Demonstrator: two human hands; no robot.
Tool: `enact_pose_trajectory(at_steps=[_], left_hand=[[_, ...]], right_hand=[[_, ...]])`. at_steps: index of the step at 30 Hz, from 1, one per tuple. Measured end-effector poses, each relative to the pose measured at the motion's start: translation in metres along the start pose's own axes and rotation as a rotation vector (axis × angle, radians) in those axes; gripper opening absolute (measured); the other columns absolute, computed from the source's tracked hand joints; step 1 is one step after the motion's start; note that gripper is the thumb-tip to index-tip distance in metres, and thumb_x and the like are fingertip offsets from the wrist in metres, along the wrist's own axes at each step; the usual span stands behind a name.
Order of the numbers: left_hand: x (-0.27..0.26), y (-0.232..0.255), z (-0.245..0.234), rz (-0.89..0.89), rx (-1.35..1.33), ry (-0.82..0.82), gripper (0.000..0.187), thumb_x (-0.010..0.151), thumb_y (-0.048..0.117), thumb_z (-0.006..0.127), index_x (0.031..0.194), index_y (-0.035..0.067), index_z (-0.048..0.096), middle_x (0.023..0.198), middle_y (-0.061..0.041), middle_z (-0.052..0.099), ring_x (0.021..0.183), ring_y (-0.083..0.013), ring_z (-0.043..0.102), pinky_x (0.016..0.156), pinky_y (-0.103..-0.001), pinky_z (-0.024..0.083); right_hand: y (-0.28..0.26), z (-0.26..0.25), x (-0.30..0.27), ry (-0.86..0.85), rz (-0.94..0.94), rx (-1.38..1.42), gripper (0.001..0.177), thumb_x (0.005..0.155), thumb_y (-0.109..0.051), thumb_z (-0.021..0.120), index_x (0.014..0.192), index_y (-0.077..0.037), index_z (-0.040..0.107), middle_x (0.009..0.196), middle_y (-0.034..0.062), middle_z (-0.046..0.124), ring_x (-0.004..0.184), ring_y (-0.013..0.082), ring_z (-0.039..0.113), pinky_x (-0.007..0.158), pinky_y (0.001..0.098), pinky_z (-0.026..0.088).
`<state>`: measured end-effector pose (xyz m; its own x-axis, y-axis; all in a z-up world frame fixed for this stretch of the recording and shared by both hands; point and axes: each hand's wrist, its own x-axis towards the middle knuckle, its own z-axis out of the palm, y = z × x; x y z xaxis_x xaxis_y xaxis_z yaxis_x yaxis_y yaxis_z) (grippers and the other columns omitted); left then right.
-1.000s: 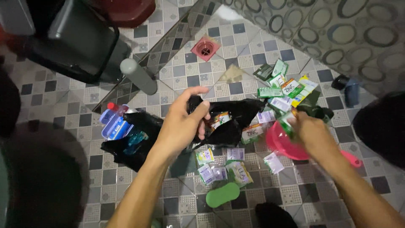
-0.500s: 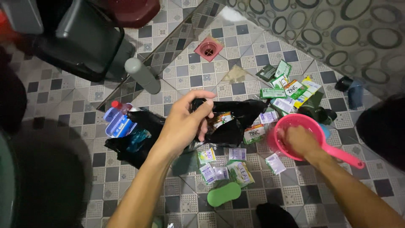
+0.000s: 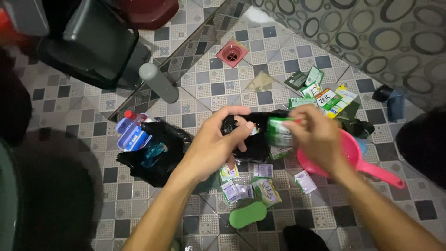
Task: Sorting and placing small product sachets into a black plastic bag on the floor
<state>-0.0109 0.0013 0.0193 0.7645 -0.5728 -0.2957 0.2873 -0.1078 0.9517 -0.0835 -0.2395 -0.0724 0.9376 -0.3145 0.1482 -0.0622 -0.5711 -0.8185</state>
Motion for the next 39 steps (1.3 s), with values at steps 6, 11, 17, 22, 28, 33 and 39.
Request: enact_pose_trajectory(at_steps=[6,11,17,22,28,33,39], left_hand=[[-0.001,-0.003,-0.006,-0.039,-0.081,-0.017,0.040,0.092,0.020,0.068,0.129,0.008,0.061,0.097,0.003,0.063,0.074,-0.0096,0.064,0.039,-0.025,0.048],[-0.005,-0.002,-0.020,-0.078,-0.101,0.077,0.043,0.095,0.022,0.071,0.135,0.007,0.062,0.092,-0.004,0.065,0.071,-0.0132,0.062,0.039,-0.025,0.046],[-0.003,-0.004,-0.023,-0.039,-0.135,0.117,0.046,0.091,0.023,0.071,0.132,0.005,0.061,0.098,0.002,0.064,0.073,-0.0094,0.064,0.038,-0.024,0.045],[-0.003,0.001,-0.018,-0.050,-0.091,0.102,0.045,0.090,0.025,0.071,0.130,0.005,0.062,0.095,0.001,0.065,0.073,-0.0087,0.065,0.037,-0.024,0.045],[-0.006,-0.007,-0.027,-0.096,-0.094,0.147,0.045,0.091,0.026,0.070,0.131,0.008,0.063,0.079,-0.006,0.066,0.056,-0.0133,0.057,0.036,-0.024,0.042],[-0.003,-0.008,-0.028,-0.041,-0.146,0.135,0.044,0.093,0.023,0.071,0.132,0.005,0.062,0.098,0.004,0.068,0.068,-0.0065,0.065,0.038,-0.025,0.045],[-0.002,-0.003,-0.029,-0.077,-0.103,0.137,0.040,0.092,0.025,0.069,0.128,0.008,0.064,0.075,-0.007,0.066,0.052,-0.0123,0.056,0.036,-0.024,0.042]], right_hand=[[0.043,0.101,0.001,-0.274,-0.120,0.214,0.017,0.090,-0.005,0.074,0.106,-0.002,0.069,0.093,0.0113,0.076,0.085,0.0207,0.073,0.070,0.0365,0.055],[0.085,0.069,-0.005,-0.009,-0.272,-0.075,0.013,0.092,-0.005,0.065,0.105,-0.001,0.066,0.089,0.0161,0.071,0.080,0.0332,0.071,0.071,0.0442,0.057],[0.173,0.108,-0.046,-0.516,-0.233,-0.838,0.022,0.077,-0.006,0.064,0.097,0.000,0.069,0.098,0.0196,0.070,0.092,0.0373,0.069,0.077,0.0479,0.058],[0.189,0.129,-0.047,-0.353,-0.216,-0.892,0.023,0.095,-0.017,0.053,0.101,-0.002,0.068,0.103,0.0175,0.067,0.102,0.0353,0.063,0.088,0.0495,0.053],[0.163,0.102,-0.048,-0.452,-0.351,-1.119,0.032,0.080,-0.022,0.054,0.104,-0.007,0.068,0.111,0.0148,0.068,0.103,0.0338,0.064,0.077,0.0464,0.054],[0.083,0.038,-0.044,-0.716,0.026,-0.650,0.052,0.088,-0.001,0.051,0.140,-0.006,0.053,0.095,0.0233,0.073,0.088,0.0399,0.073,0.075,0.0534,0.058],[0.245,-0.029,-0.034,-0.477,0.190,-0.647,0.029,0.092,-0.008,0.057,0.120,-0.006,0.063,0.099,0.0225,0.074,0.092,0.0404,0.073,0.078,0.0541,0.058]])
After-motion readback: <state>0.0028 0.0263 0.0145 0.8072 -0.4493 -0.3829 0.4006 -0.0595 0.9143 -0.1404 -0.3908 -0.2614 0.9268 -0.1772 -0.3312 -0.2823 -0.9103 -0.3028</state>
